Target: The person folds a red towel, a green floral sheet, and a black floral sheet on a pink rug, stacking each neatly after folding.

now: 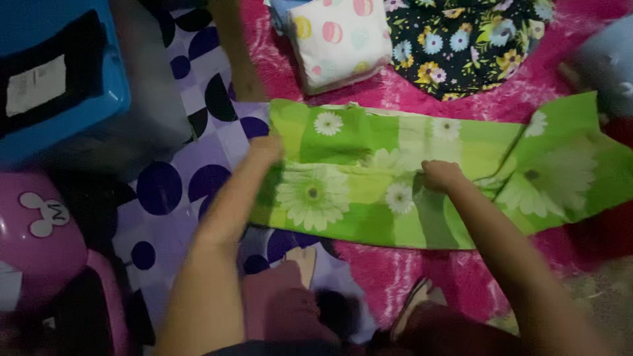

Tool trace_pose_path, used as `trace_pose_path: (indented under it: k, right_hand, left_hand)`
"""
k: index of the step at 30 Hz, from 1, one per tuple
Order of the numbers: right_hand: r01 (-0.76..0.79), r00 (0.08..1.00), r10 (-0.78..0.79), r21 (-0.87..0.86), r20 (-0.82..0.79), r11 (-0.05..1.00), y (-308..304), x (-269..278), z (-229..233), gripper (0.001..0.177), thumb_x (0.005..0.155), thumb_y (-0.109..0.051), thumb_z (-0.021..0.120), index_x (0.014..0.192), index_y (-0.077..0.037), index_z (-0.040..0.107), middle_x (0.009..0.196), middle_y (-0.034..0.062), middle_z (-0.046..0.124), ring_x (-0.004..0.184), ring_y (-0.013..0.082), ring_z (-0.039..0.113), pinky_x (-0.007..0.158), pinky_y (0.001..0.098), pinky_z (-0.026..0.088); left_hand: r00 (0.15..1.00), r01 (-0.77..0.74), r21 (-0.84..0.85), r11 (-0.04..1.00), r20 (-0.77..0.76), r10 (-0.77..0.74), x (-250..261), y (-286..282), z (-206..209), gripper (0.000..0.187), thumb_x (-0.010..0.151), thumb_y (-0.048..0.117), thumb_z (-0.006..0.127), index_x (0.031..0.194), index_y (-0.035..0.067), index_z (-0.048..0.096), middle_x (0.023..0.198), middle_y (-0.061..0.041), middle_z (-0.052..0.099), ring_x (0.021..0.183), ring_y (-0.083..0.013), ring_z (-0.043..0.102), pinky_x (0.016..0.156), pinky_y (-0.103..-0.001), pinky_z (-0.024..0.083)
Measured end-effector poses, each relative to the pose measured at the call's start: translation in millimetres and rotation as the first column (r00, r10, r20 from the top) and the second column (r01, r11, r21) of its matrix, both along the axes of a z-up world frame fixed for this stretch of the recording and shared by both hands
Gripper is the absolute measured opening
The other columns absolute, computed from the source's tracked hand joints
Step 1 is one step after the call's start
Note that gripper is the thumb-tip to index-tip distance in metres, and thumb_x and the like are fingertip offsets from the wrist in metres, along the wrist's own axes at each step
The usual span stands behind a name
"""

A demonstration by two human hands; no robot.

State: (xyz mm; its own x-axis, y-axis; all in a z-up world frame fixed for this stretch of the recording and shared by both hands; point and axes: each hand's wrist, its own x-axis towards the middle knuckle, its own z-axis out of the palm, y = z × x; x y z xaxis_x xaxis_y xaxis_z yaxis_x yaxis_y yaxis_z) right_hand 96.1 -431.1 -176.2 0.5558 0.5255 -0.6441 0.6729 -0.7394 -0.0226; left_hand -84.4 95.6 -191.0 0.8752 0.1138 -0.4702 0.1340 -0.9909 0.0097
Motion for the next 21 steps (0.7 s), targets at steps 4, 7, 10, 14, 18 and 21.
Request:
trace_pose_path:
  k: [4,7,10,14,18,21]
  right_hand:
    - [-0.013,1.0,0.012,0.069,0.006,0.998,68.5,-30.6,22.6,0.046,0.084,-0.015,0.067,0.13,-0.016,0.063,0.121,0.0124,0.072,0.109,0.033,0.072,0.089,0.0505,0.058]
    - [0.04,0.999,-0.033,0.221,-0.036,0.974,116.0,-58.8,29.6,0.043,0.081,-0.023,0.076,0.121,-0.009,0.067,0.115,0.0169,0.072,0.104,0.0358,0.071,0.087,0.0496,0.058]
    - [0.225,0.961,-0.175,0.24,-0.214,0.944,142.2,-75.0,29.5,0.046,0.071,-0.021,0.082,0.113,-0.004,0.07,0.108,0.0193,0.072,0.097,0.0356,0.072,0.087,0.0459,0.058]
    - [0.674,0.692,-0.409,0.33,-0.595,0.661,102.9,-74.6,25.0,0.028,0.082,-0.014,0.068,0.104,0.003,0.068,0.085,0.0254,0.07,0.074,0.0324,0.066,0.07,0.0474,0.052]
    - [0.785,0.606,-0.496,0.367,-0.622,0.499,63.7,-53.1,10.3,0.021,0.087,-0.014,0.061,0.092,0.006,0.066,0.074,0.0142,0.069,0.065,0.0235,0.066,0.062,0.0387,0.054]
    - [0.588,0.791,-0.386,0.419,-0.474,0.692,57.0,-42.0,2.2,0.038,0.073,-0.013,0.081,0.104,0.0,0.063,0.074,0.0068,0.07,0.065,0.0156,0.066,0.062,0.0329,0.052]
  left_hand:
    - [0.988,0.154,-0.03,0.988,-0.002,-0.154,26.7,-57.1,-31.4,0.028,0.08,0.025,0.069,0.099,0.007,0.079,0.101,-0.022,0.075,0.091,-0.0374,0.075,0.079,-0.05,0.058]
    - [0.956,0.24,-0.045,0.97,-0.164,-0.244,18.7,-61.0,-44.8,0.031,0.075,0.023,0.074,0.102,0.008,0.079,0.107,-0.018,0.076,0.099,-0.0341,0.074,0.084,-0.048,0.057]
    - [0.972,0.073,0.05,0.996,-0.228,-0.059,-7.3,-22.3,-55.1,0.038,0.083,0.033,0.065,0.11,0.009,0.076,0.117,-0.02,0.07,0.109,-0.0376,0.067,0.095,-0.06,0.042]
    - [0.974,-0.213,0.007,0.977,-0.08,0.212,-31.8,35.4,-53.4,0.047,0.087,0.042,0.061,0.118,0.009,0.072,0.124,-0.021,0.065,0.117,-0.0404,0.062,0.103,-0.068,0.031]
    - [0.947,-0.312,-0.31,0.898,-0.03,0.319,-36.6,86.1,-36.3,0.049,0.078,0.041,0.076,0.114,0.008,0.074,0.114,-0.02,0.072,0.105,-0.0372,0.069,0.092,-0.053,0.048]
    - [0.921,-0.348,-0.456,0.819,-0.004,0.389,-40.8,86.5,-35.0,0.056,0.072,0.043,0.087,0.111,0.004,0.074,0.107,-0.02,0.075,0.097,-0.0357,0.073,0.084,-0.043,0.056]
